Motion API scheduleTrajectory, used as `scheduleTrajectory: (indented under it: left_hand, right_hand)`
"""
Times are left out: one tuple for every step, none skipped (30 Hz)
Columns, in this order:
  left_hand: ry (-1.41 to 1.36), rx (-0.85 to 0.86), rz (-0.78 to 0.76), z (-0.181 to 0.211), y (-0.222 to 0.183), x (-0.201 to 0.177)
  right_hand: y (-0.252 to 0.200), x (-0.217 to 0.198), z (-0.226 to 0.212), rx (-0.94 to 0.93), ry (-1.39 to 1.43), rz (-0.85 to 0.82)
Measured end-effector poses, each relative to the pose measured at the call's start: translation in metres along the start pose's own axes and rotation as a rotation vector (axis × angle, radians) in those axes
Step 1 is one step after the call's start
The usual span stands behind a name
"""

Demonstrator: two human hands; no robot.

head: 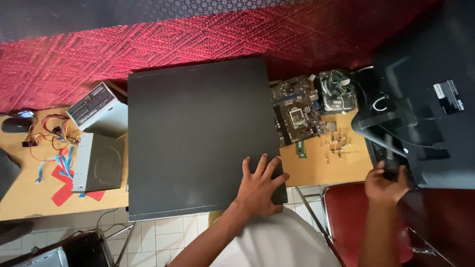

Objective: The person is seen placing a side panel onto a desktop computer case and then using a screwdriver to secure it.

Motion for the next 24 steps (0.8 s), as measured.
scheduleTrajectory:
  left_hand:
    - [-0.021, 0.010, 0.039, -0.001, 0.000, 0.000]
    - [-0.021, 0.021, 0.038, -0.001, 0.000, 0.000]
    - [-0.003, 0.011, 0.016, -0.002, 0.000, 0.002]
    - [0.015, 0.001, -0.008, -0.003, -0.001, 0.003]
    - [0.015, 0.011, -0.010, -0.002, 0.000, 0.005]
    - [0.016, -0.006, -0.035, -0.002, 0.001, 0.008]
    - [0.018, -0.024, -0.059, -0.003, 0.001, 0.012]
    - [0.018, -0.019, -0.062, -0.003, 0.002, 0.011]
    - [0.019, -0.011, -0.057, -0.002, 0.002, 0.010]
    - [0.021, -0.004, -0.053, -0.003, 0.002, 0.009]
    - [0.022, 0.001, -0.057, -0.003, -0.001, 0.011]
    - [0.050, 0.014, 0.008, -0.002, -0.003, 0.010]
    - [0.079, 0.027, 0.073, -0.001, -0.006, 0.008]
    - [0.080, 0.028, 0.075, -0.002, -0.011, 0.009]
    - [0.066, 0.065, 0.116, -0.001, -0.018, 0.007]
    - [0.055, 0.092, 0.159, -0.002, -0.026, 0.005]
    - [0.060, 0.081, 0.163, -0.011, -0.039, -0.004]
    - [-0.053, 0.047, 0.159, -0.022, -0.052, -0.010]
    - [-0.165, 0.014, 0.156, -0.032, -0.066, -0.017]
    - [-0.165, -0.005, 0.162, -0.047, -0.090, -0.024]
    - [-0.111, -0.102, 0.229, -0.065, -0.117, -0.033]
    - [-0.055, -0.200, 0.295, -0.080, -0.146, -0.042]
    - [-0.054, -0.221, 0.301, -0.086, -0.175, -0.042]
    - [0.056, -0.404, 0.235, -0.101, -0.205, -0.041]
  right_hand:
    - [0.002, -0.009, 0.004, 0.009, -0.008, -0.043]
    - [0.001, -0.022, 0.017, 0.002, 0.000, -0.043]
    - [0.000, -0.026, 0.031, -0.003, -0.018, -0.197]
    - [-0.002, -0.031, 0.045, -0.006, -0.038, -0.350]
    - [0.005, -0.051, 0.056, -0.013, -0.031, -0.348]
    - [0.013, -0.066, 0.075, 0.115, 0.028, -0.440]
    - [0.020, -0.081, 0.094, 0.243, 0.088, -0.534]
    - [0.024, -0.092, 0.103, 0.240, 0.093, -0.533]
    - [0.028, -0.103, 0.117, 0.321, -0.015, -0.530]
    - [0.031, -0.115, 0.132, 0.402, -0.120, -0.528]
    - [0.029, -0.115, 0.139, 0.400, -0.115, -0.527]
    - [0.024, -0.114, 0.153, 0.553, -0.183, -0.547]
    - [0.018, -0.114, 0.166, 0.705, -0.251, -0.567]
    - [0.006, -0.101, 0.173, 0.705, -0.252, -0.569]
    - [-0.010, -0.084, 0.181, 0.649, -0.372, -0.680]
    - [-0.025, -0.064, 0.191, 0.599, -0.498, -0.791]
    - [-0.026, -0.061, 0.192, 0.607, -0.505, -0.796]
    - [-0.026, -0.055, 0.191, 0.544, -0.518, -0.830]
    - [-0.026, -0.048, 0.192, 0.481, -0.528, -0.865]
    - [-0.026, -0.038, 0.192, 0.498, -0.540, -0.867]
    - [-0.021, -0.029, 0.188, 0.350, -0.651, -0.774]
    - [-0.018, -0.021, 0.183, 0.200, -0.759, -0.682]
    - [-0.026, -0.010, 0.187, 0.215, -0.774, -0.688]
    - [-0.030, 0.001, 0.182, 0.058, -0.868, -0.554]
Point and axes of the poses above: each hand's wrist, its own y-axis towards the middle knuckle, its own x-axis out of the palm, z = x × y, the point moved 5 cm from there along y, towards the middle knuckle, and after that the axes turned 14 degrees about x, right-handed, at the moved point
